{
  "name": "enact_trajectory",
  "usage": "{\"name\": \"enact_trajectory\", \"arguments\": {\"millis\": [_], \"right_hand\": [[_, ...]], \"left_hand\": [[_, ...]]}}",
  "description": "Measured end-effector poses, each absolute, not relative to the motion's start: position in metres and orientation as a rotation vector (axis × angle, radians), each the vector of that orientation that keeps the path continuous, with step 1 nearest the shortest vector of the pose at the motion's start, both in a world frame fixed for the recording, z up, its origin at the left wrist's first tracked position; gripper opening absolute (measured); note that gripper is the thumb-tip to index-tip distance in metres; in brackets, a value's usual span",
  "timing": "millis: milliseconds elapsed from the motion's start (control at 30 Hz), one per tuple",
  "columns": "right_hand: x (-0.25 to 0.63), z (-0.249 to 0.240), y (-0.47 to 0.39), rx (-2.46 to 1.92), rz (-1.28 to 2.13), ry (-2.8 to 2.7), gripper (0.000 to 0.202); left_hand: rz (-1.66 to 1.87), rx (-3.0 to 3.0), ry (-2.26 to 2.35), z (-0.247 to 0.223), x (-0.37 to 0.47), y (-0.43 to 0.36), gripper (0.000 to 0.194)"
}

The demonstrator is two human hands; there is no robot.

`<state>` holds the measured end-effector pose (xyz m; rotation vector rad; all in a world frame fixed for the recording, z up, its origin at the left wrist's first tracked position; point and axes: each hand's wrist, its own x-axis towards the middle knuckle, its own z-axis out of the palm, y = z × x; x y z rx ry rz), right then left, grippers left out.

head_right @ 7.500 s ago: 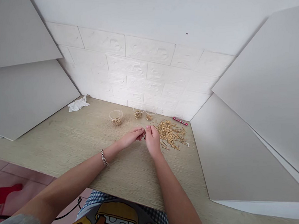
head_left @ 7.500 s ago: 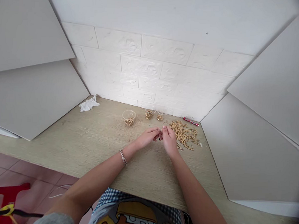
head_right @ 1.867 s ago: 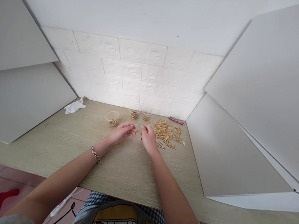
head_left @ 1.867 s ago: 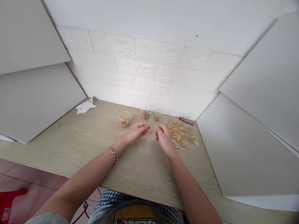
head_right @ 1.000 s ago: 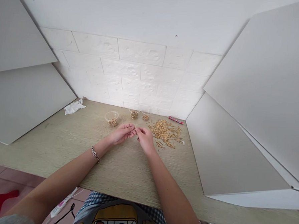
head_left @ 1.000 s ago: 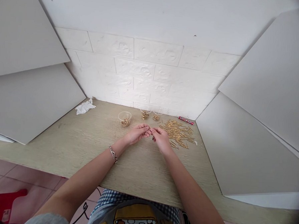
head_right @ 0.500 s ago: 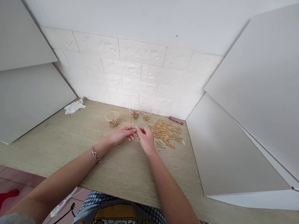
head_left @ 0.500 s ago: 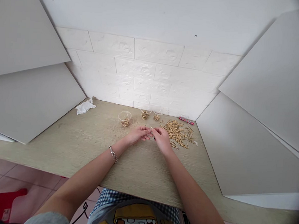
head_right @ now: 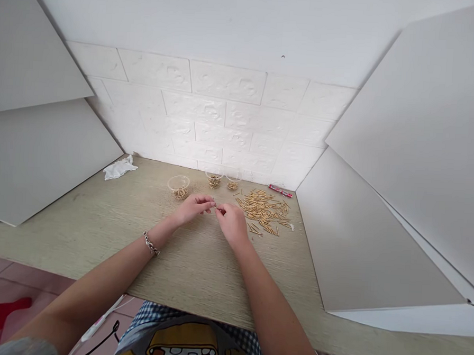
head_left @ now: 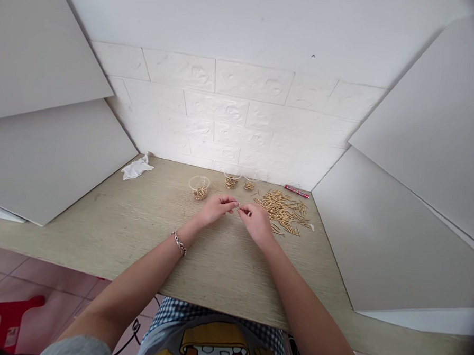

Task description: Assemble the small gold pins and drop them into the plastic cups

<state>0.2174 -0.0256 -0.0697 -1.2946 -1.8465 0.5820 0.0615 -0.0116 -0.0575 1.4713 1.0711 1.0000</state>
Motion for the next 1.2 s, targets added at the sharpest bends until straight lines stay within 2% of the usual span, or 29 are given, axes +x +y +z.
{"name": "enact_trajectory", "arguments": {"millis": [300,700,1200], "right_hand": [[0.220,-0.067,-0.024,-1.285,0.613,-1.782,0.016],[0.219,-0.065,-0.026,-1.175,0.633,-1.746,0.019],[0.217,-0.061,-0.023,-1.183,1.252,-1.285,0.024]], "left_hand": [[0.854,1.476,1.022,-0.061,0.060,-0.011,0.025],[0.928,1.078,0.891,-0.063,0.067,-0.016,0.026],[0.932,1.023,0.833,-0.067,0.069,-0.015,0.029]]}}
